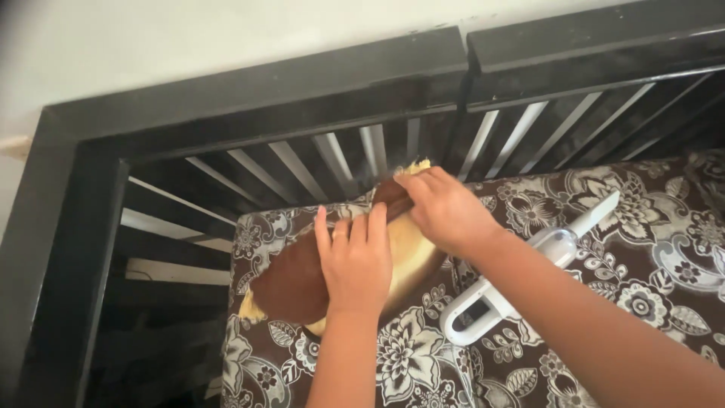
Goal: Vacuuming dust and debris from various decorative pillows on a bed using a handheld vacuum cleaner.
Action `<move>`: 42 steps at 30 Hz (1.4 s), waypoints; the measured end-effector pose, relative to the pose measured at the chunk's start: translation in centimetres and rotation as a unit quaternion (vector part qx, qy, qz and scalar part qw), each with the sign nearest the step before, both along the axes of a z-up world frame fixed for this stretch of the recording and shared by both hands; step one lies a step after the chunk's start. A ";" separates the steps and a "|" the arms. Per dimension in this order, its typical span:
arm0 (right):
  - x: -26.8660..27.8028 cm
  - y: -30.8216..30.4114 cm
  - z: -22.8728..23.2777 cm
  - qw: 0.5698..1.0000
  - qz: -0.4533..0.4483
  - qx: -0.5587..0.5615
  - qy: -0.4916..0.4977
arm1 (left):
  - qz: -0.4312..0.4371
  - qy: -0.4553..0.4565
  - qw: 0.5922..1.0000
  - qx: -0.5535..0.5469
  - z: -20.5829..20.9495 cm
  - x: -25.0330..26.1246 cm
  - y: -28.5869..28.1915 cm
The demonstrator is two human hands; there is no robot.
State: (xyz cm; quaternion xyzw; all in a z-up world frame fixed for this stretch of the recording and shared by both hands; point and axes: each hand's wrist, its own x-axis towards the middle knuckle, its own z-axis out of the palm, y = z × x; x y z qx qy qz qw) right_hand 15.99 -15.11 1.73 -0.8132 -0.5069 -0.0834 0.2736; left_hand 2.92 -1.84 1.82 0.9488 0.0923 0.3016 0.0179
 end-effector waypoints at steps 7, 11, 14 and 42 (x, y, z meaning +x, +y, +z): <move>2.8 -0.4 0.8 0.962 -0.057 -0.085 0.254 | 0.015 0.129 0.979 -0.159 1.0 3.1 0.8; 3.4 -1.8 -1.6 0.944 -0.051 -0.037 0.324 | -0.002 0.059 0.991 -0.121 1.4 2.7 -0.4; 3.6 -2.6 -3.0 0.964 -0.027 0.019 0.264 | -0.042 -0.010 0.997 -0.066 -1.3 1.5 -2.1; 0.0 -1.4 -6.5 0.948 -0.092 -0.001 0.305 | -0.119 -0.071 0.982 -0.127 -1.3 -4.4 -5.1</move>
